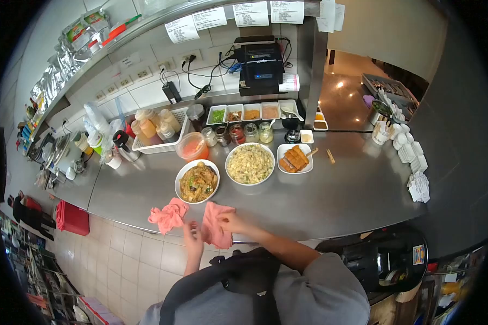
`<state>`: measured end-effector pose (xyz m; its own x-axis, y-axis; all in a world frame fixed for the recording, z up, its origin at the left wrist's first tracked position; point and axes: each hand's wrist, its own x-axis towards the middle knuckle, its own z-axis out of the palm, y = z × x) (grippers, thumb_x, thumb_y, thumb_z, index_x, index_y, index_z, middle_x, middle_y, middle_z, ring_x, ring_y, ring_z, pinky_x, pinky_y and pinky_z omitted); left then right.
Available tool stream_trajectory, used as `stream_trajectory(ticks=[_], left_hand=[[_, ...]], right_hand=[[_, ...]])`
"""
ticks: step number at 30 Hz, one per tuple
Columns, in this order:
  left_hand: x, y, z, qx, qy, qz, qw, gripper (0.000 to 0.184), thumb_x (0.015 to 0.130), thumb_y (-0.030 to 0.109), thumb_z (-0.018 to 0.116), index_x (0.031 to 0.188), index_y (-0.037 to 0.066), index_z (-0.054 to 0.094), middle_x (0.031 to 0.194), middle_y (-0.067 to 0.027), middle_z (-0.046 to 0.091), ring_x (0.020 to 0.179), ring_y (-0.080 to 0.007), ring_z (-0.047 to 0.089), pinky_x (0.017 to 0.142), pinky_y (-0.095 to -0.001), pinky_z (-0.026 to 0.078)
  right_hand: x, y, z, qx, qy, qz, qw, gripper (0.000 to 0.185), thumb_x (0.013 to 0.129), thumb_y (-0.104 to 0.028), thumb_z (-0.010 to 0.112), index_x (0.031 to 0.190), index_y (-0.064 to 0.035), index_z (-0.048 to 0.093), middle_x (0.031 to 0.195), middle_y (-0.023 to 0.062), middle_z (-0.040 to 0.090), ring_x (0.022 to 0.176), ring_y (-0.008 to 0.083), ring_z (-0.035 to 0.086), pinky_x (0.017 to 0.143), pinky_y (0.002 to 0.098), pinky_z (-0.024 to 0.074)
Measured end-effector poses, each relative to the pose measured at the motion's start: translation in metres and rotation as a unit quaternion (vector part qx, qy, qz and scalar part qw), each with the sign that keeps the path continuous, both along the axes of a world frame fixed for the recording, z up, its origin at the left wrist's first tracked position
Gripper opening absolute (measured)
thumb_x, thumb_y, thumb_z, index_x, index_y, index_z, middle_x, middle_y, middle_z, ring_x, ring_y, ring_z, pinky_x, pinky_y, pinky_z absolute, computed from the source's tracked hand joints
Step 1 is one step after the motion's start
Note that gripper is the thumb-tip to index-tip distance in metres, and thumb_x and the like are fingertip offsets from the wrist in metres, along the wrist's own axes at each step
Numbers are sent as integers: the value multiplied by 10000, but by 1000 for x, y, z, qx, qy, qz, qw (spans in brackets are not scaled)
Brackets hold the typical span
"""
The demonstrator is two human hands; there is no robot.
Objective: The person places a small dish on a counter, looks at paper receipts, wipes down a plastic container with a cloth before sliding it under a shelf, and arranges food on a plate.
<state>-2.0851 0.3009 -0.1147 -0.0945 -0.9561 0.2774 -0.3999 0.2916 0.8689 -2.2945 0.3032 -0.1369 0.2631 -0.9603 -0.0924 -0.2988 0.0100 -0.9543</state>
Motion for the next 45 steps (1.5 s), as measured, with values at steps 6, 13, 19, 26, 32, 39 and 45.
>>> stream_trajectory(ticks=[6,13,19,26,32,39,45], left_hand=[[-34,-11,4,-123,-222,-291,922,405,855,139,582,1244,39,531,1322,-198,473,1241,-403,433,1017,-471,377],[-36,-32,-17,-177,-366,-383,829,513,917,282,530,1404,181,405,1486,-125,302,1373,-372,277,1088,-513,273],[-7,-32,-36,-113,-305,-326,888,536,873,291,593,1382,200,450,1507,-114,291,1387,-369,260,1105,-538,212],[15,-29,-20,-104,-297,-224,923,504,859,252,590,1347,179,490,1466,-136,361,1377,-351,286,1108,-502,220],[19,-35,-28,-96,-249,-217,939,514,857,272,586,1351,170,486,1471,-142,355,1383,-342,279,1112,-507,203],[24,-45,-43,-37,-91,-220,971,445,900,186,568,1323,70,488,1375,-197,455,1302,-334,410,1082,-423,299],[37,-82,-40,144,227,-37,962,389,939,59,502,1316,-15,440,1192,-127,568,1076,-192,563,933,-297,450]], right_hand=[[-65,48,2,179,-212,-142,950,274,944,-207,554,1156,-37,594,1026,77,635,930,128,612,807,295,521],[-169,51,3,126,-374,-450,801,434,954,-193,522,1297,39,393,1103,236,597,961,276,639,870,374,546],[-143,6,36,174,-358,-378,836,523,985,-220,468,1370,62,253,1169,313,534,1030,354,611,877,402,540],[-112,-37,15,148,-425,-398,800,555,985,-128,405,1410,-35,60,1138,334,500,987,400,619,825,440,570],[-102,-45,29,161,-383,-445,793,453,968,-52,348,1363,-43,126,1128,333,505,957,405,632,797,440,587],[-100,-55,13,154,-429,-444,771,443,945,-33,354,1343,-36,160,1201,296,472,977,386,629,806,447,592],[-102,-64,29,127,-388,-479,777,365,938,-18,363,1298,-4,307,1192,233,517,1007,341,621,806,427,595]])
